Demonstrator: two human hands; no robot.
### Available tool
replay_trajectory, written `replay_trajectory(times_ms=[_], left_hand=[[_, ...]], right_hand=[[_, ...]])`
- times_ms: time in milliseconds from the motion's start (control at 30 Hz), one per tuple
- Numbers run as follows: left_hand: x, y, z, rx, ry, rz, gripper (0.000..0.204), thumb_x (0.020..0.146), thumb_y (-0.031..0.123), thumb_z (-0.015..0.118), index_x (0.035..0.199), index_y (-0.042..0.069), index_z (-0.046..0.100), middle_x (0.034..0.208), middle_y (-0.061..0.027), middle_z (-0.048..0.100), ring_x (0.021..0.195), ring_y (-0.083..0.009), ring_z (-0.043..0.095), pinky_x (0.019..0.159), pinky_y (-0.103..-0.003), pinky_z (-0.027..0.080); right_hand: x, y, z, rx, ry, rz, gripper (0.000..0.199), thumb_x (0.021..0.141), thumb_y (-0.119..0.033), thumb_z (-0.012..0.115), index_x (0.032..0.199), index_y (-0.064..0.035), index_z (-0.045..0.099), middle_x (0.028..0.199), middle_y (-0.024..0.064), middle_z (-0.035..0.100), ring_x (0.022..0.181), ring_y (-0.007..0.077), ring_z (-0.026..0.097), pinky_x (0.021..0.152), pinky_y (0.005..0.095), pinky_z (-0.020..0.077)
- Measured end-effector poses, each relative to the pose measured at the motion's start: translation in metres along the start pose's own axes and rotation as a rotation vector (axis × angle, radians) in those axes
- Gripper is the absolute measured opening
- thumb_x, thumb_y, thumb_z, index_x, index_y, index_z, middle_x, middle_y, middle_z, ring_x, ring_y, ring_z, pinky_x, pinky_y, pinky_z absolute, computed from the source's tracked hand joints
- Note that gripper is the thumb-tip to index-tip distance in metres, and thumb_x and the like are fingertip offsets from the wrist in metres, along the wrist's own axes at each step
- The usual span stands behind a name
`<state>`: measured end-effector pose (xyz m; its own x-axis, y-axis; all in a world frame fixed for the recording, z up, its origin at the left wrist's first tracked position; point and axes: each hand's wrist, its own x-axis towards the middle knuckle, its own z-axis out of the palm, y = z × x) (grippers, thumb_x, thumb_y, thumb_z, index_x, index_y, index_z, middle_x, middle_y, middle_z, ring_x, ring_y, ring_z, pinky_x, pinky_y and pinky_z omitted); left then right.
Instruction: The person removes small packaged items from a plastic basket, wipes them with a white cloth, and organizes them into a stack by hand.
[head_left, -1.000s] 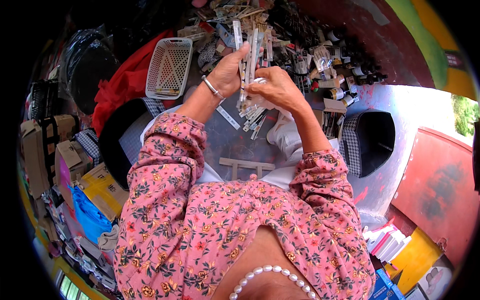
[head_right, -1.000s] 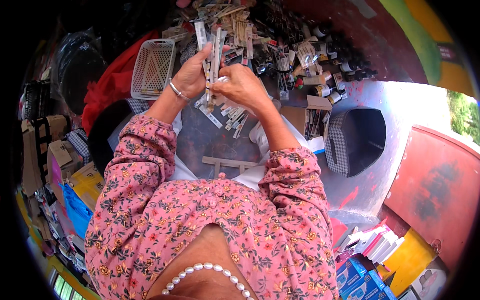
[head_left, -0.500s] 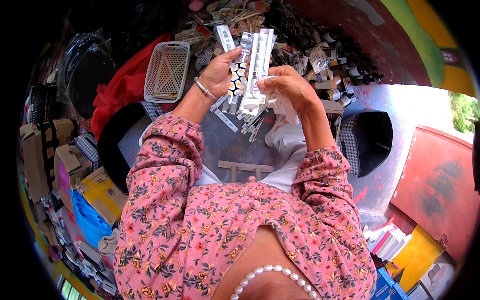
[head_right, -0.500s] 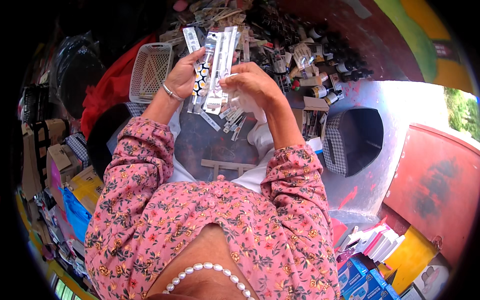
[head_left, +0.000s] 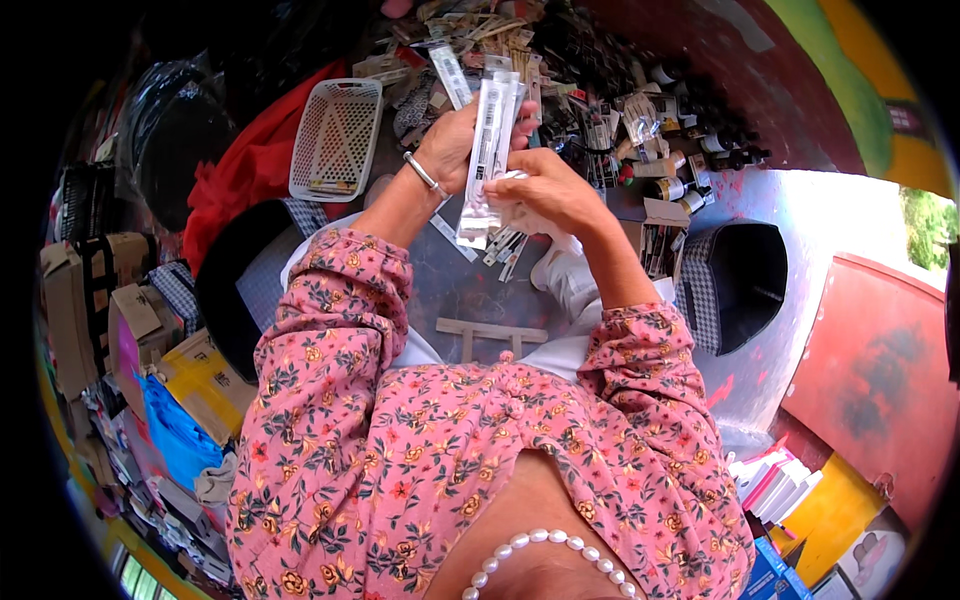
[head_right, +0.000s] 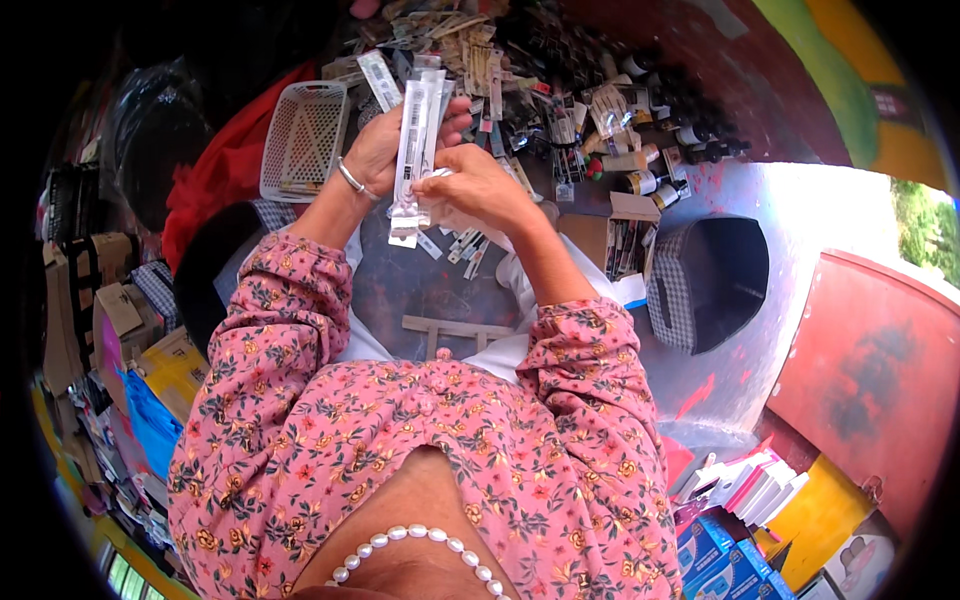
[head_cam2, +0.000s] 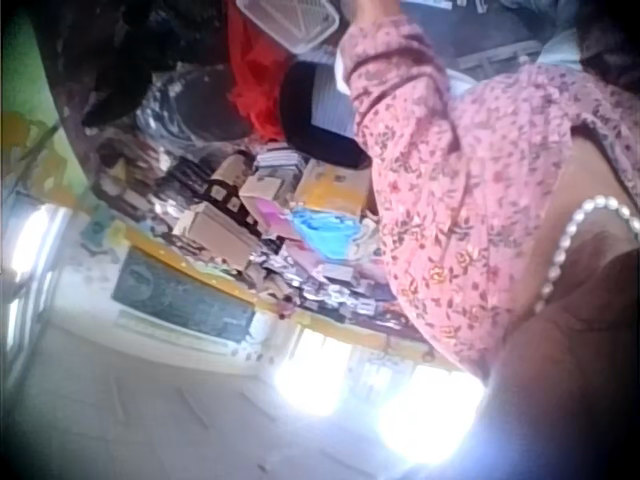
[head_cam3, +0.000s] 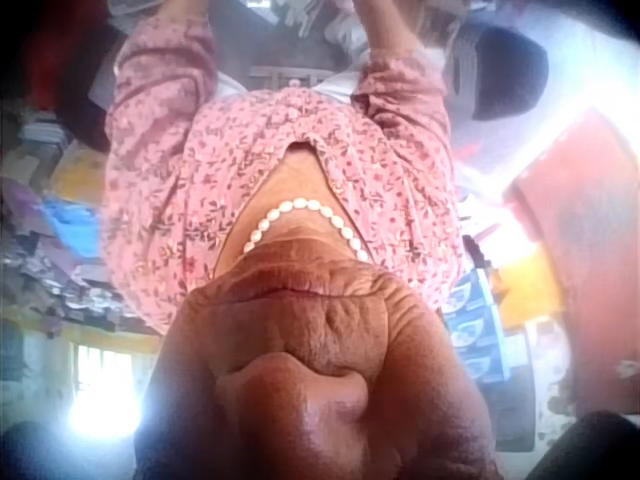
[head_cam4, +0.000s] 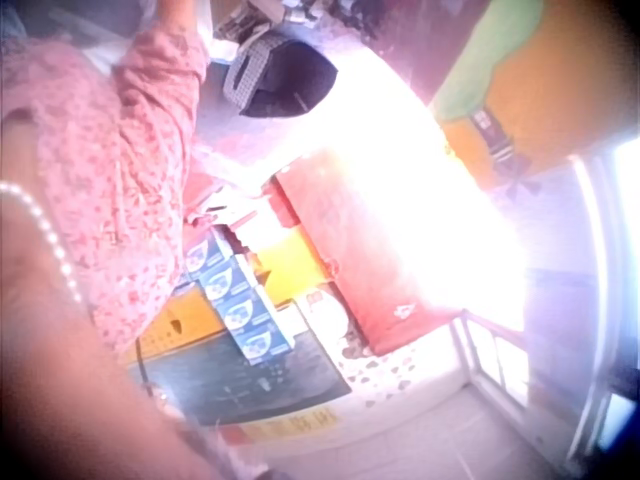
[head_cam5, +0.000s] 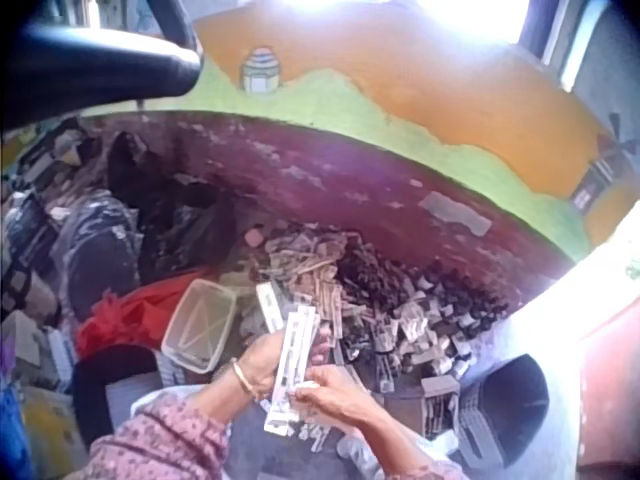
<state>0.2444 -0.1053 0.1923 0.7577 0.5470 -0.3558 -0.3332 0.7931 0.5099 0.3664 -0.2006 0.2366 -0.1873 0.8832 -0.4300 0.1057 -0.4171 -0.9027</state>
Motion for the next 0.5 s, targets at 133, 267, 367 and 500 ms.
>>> replay_trajectory(times_ms=[133,267,367,500], left_hand=[[-0.011,0.004,0.019,-0.043,-0.048,-0.015,0.039,0.094,0.028,0.033,0.123,0.003,0.041,0.108,-0.0140,0.058,0.098,-0.0222,0.057,0.086,-0.036,0.047],[-0.016,0.004,0.005,-0.043,-0.028,0.071,0.034,0.093,0.026,0.037,0.117,0.004,0.046,0.088,-0.0097,0.064,0.081,-0.0203,0.062,0.078,-0.033,0.049],[-0.001,-0.005,-0.002,-0.204,0.024,0.029,0.034,0.092,0.031,0.040,0.109,0.003,0.049,0.072,-0.0050,0.058,0.071,-0.0172,0.059,0.068,-0.029,0.050],[-0.007,-0.001,0.001,-0.039,0.198,0.131,0.040,0.094,0.035,0.033,0.106,0.000,0.049,0.064,-0.0014,0.049,0.057,-0.0139,0.048,0.062,-0.028,0.048]], right_hand=[[0.004,-0.002,-0.005,-0.205,0.050,0.039,0.031,0.073,-0.025,0.061,0.085,0.0039,0.062,0.077,0.0087,0.061,0.071,0.0132,0.055,0.068,0.0275,0.0434],[0.009,0.008,0.006,-0.393,0.261,-0.039,0.037,0.073,-0.029,0.063,0.088,0.0045,0.061,0.079,0.0109,0.061,0.073,0.0142,0.055,0.070,0.0281,0.0430],[0.007,0.006,0.008,-0.172,0.219,0.002,0.046,0.072,-0.035,0.061,0.095,0.0049,0.059,0.086,0.0157,0.062,0.079,0.0212,0.059,0.073,0.0321,0.0440],[0.011,0.002,0.016,-0.052,0.181,0.061,0.050,0.074,-0.038,0.063,0.100,0.0051,0.057,0.089,0.0141,0.062,0.079,0.0202,0.058,0.074,0.0313,0.0441]])
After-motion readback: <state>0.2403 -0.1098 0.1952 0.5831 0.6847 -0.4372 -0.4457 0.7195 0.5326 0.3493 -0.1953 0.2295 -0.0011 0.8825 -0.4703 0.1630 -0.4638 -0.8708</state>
